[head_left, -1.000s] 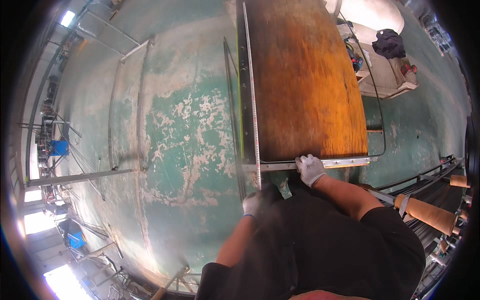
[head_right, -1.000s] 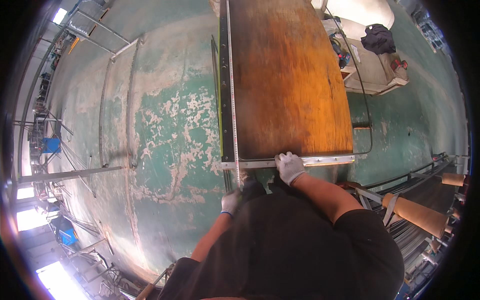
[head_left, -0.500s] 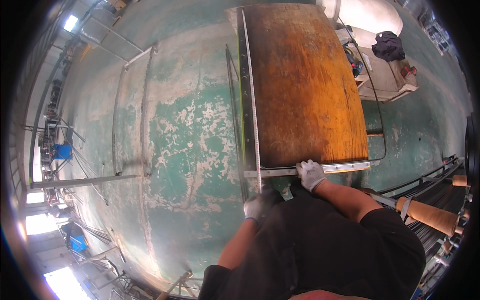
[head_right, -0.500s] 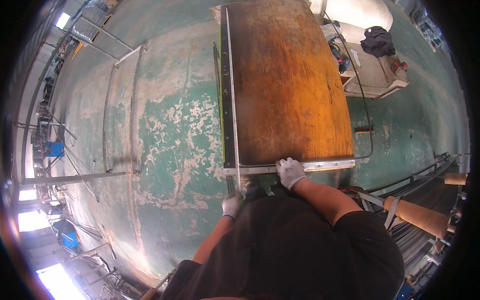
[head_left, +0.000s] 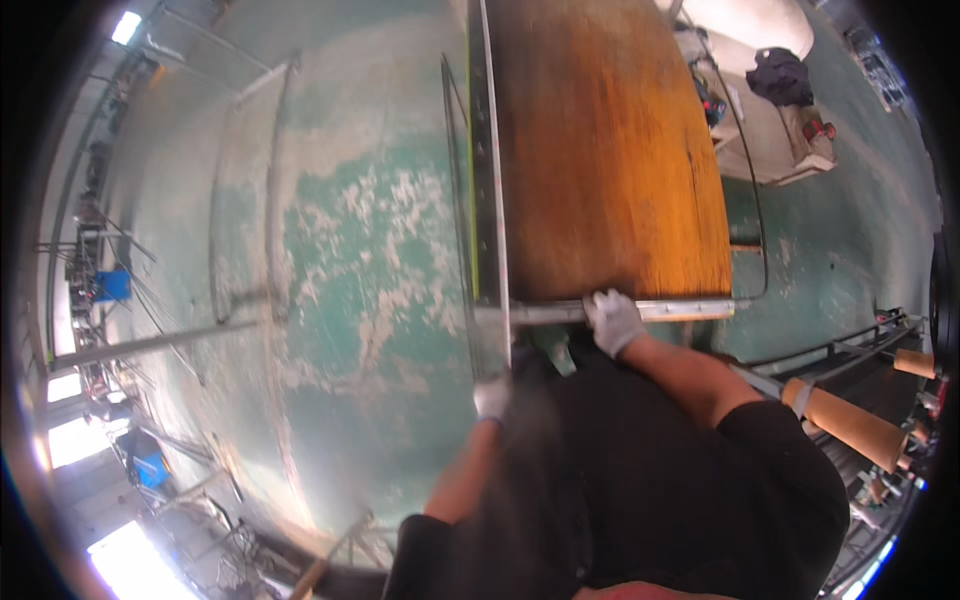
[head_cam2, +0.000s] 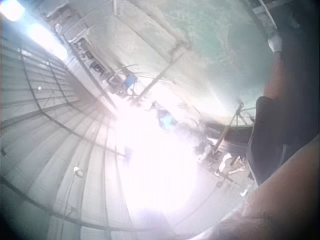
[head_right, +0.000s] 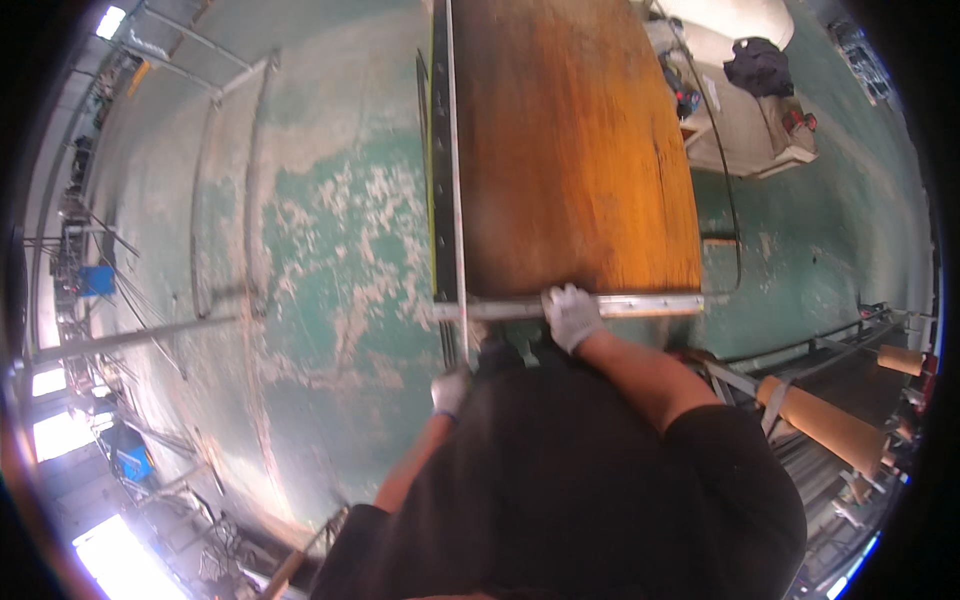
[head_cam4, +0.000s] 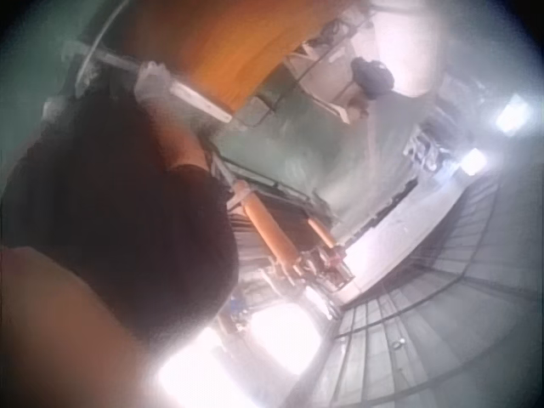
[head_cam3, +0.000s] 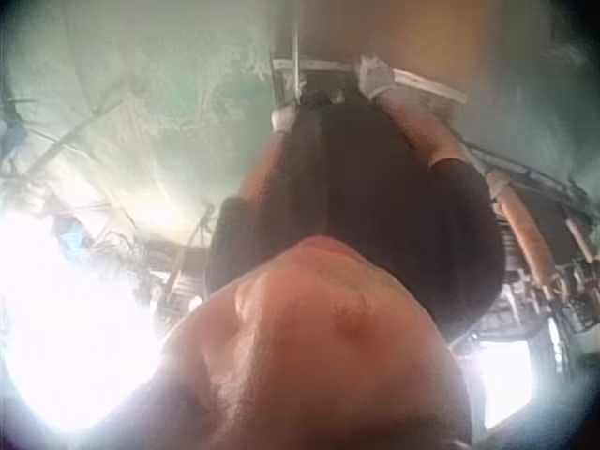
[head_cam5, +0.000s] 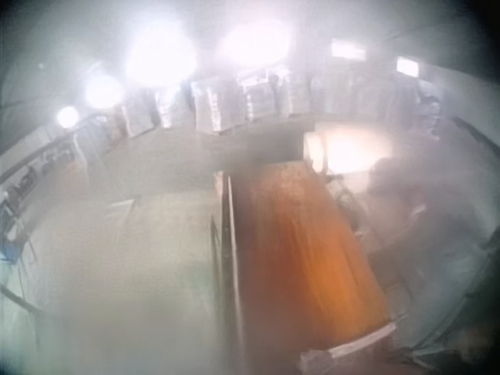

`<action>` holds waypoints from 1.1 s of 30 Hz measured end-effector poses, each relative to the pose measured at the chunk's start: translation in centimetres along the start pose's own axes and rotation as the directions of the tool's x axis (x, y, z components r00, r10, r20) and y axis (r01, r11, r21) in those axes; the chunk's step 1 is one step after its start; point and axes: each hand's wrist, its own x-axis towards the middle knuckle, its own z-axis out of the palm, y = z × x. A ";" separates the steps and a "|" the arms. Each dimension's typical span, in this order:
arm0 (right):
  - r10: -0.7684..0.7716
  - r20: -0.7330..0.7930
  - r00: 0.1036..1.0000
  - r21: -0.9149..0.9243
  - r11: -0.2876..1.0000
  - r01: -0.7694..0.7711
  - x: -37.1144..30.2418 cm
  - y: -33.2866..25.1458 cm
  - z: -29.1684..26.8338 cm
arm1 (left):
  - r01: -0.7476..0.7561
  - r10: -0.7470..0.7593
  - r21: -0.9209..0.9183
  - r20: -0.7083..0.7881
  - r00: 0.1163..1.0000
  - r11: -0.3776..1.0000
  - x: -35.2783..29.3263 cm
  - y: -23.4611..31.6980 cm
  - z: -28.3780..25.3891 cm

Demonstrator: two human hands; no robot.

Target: The person measures a metal rod against a wooden jig, marks it, and then uses a manual bending machine to bend multiple rods into a curved shape. The person repeatedly measures, marks, and bends rods, stacking the finished pieces.

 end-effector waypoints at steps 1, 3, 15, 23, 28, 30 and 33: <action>-0.013 -0.016 1.000 -0.017 1.000 0.013 0.0 0.0 0.2 | -0.034 0.035 0.018 -0.100 0.994 0.999 -0.4 -0.4 0.9; -0.031 -0.027 0.999 -0.041 0.999 0.030 -0.1 0.5 1.2 | -0.031 0.031 0.006 0.043 0.999 1.000 -0.7 3.9 -4.8; -0.028 0.010 1.000 -0.025 0.999 0.028 0.6 -0.5 -0.9 | 0.562 -0.423 -0.705 0.392 0.817 0.432 -0.6 4.8 -4.9; -0.024 0.020 1.000 -0.030 0.999 0.024 0.7 -0.5 -0.4 | 0.542 -0.443 -0.699 0.346 0.827 0.467 -1.3 7.4 -8.6; -0.038 -0.014 0.999 0.007 0.999 0.038 0.4 -0.7 -0.4 | 0.532 -0.417 -0.705 0.354 0.837 0.469 -1.1 5.5 -6.1; -0.010 0.000 1.000 0.012 1.000 0.010 0.3 0.0 0.1 | 0.413 -0.303 -0.685 0.283 0.910 0.601 -1.4 4.6 -5.7; 0.002 0.018 1.000 0.023 1.000 -0.002 0.1 0.0 0.0 | 0.412 -0.341 -0.815 0.282 0.897 0.408 -2.2 7.9 -8.4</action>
